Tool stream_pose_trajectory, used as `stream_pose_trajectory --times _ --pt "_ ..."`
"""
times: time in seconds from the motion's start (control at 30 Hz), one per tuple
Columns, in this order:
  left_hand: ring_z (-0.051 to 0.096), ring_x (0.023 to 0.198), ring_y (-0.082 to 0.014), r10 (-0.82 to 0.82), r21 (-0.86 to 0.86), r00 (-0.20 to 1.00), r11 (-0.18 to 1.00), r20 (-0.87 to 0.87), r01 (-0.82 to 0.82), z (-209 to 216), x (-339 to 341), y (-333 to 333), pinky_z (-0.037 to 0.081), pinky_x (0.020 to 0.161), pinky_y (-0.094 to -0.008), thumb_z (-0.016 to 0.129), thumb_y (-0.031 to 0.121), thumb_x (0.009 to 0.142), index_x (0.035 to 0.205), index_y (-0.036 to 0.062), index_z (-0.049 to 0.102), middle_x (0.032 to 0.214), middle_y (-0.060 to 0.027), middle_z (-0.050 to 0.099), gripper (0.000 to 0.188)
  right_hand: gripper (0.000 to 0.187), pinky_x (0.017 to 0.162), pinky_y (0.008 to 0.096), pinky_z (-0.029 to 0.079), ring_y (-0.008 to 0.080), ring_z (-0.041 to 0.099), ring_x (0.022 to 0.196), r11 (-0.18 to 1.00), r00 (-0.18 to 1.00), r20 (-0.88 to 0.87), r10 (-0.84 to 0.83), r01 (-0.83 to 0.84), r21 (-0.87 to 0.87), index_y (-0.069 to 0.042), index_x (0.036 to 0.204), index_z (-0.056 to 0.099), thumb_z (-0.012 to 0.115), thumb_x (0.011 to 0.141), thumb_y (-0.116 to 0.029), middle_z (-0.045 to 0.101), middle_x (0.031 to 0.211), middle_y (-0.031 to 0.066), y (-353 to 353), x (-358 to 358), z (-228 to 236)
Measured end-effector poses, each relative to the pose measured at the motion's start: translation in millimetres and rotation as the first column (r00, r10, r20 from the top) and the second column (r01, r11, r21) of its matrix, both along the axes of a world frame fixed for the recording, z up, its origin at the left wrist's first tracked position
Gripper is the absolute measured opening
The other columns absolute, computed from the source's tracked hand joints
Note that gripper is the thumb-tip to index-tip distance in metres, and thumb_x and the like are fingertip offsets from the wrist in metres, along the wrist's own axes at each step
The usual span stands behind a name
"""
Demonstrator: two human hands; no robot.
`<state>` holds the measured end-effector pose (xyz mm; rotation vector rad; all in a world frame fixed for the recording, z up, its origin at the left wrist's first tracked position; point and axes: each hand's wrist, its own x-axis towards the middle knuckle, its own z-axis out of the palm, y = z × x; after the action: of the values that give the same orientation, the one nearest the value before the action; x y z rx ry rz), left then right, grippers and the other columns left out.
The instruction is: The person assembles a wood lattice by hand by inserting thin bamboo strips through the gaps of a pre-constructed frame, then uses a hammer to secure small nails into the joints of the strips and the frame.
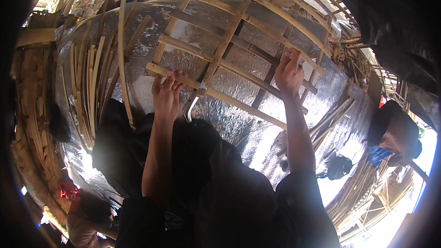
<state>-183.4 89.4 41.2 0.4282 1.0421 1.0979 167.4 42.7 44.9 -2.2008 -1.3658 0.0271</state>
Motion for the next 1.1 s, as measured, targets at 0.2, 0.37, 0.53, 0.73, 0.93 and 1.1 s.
stream_pose_trajectory --times 0.2,0.37,0.53,0.73,0.93,1.1 --pt "0.071 0.102 -0.0272 -0.068 -0.009 0.997 0.998 -0.028 0.068 -19 -7 10 0.057 0.09 -0.0409 0.07 0.024 0.101 0.116 0.006 0.056 0.111 -0.0118 0.069 0.027 0.014 0.048 0.0531 0.049 0.0448 0.067 0.059 0.996 0.998 0.058 -0.04 0.035 0.077 -0.015 0.118 0.048 0.052 0.104 -0.015 0.067 0.065 0.0195 -7 -6 -39" --pt "0.072 0.097 -0.0243 -0.091 -0.1 0.975 0.992 -0.204 0.071 -21 -7 10 0.057 0.084 -0.0373 0.07 0.027 0.101 0.118 0.0028 0.058 0.109 -0.0124 0.07 0.032 0.014 0.049 0.053 0.049 0.0447 0.068 0.06 0.997 0.998 0.05 -0.045 0.041 0.069 -0.015 0.117 0.05 0.052 0.103 -0.014 0.067 0.065 0.02 -8 -9 -44" --pt "0.07 0.092 -0.0209 -0.061 -0.034 0.788 0.998 -0.612 0.051 -13 1 -4 0.056 0.076 -0.0335 0.075 0.027 0.096 0.115 -0.0005 0.059 0.106 -0.0128 0.069 0.037 0.014 0.05 0.0535 0.05 0.0448 0.068 0.062 0.999 0.999 0.031 -0.04 0.039 0.029 -0.014 0.116 0.05 0.052 0.103 -0.014 0.068 0.069 0.0209 -9 -5 -46" --pt "0.067 0.088 -0.0264 0.11 0.409 0.569 0.805 -0.815 0.431 16 36 -53 0.053 0.078 -0.0417 0.085 0.015 0.082 0.113 0.0039 0.065 0.102 -0.0112 0.065 0.039 0.013 0.051 0.0524 0.052 0.0438 0.069 0.062 0.998 0.997 0.079 -0.017 0.013 0.057 -0.011 0.116 0.049 0.05 0.103 -0.011 0.07 0.074 0.0191 -6 -7 -37" --pt "0.07 0.095 -0.0253 0.19 0.446 0.526 0.792 -0.829 0.418 -13 41 -60 0.062 0.077 -0.0321 0.08 0.0 0.084 0.11 0.0038 0.069 0.11 -0.0129 0.063 0.028 0.009 0.054 0.0471 0.054 0.0336 0.066 0.055 0.967 0.986 0.003 0.165 -0.163 0.194 -0.004 0.112 0.05 0.046 0.105 -0.009 0.066 0.074 0.013 0 -37 1" --pt "0.069 0.094 -0.0281 0.178 0.421 0.575 0.847 -0.798 0.323 -17 37 -63 0.059 0.079 -0.0366 0.081 0.003 0.083 0.112 0.0052 0.07 0.106 -0.0126 0.065 0.031 0.006 0.071 0.0461 0.054 0.0336 0.071 0.081 0.851 0.712 -0.495 0.498 -0.511 0.121 -0.003 0.104 0.058 0.058 0.101 -0.008 0.065 0.091 0.0179 -10 -154 15"
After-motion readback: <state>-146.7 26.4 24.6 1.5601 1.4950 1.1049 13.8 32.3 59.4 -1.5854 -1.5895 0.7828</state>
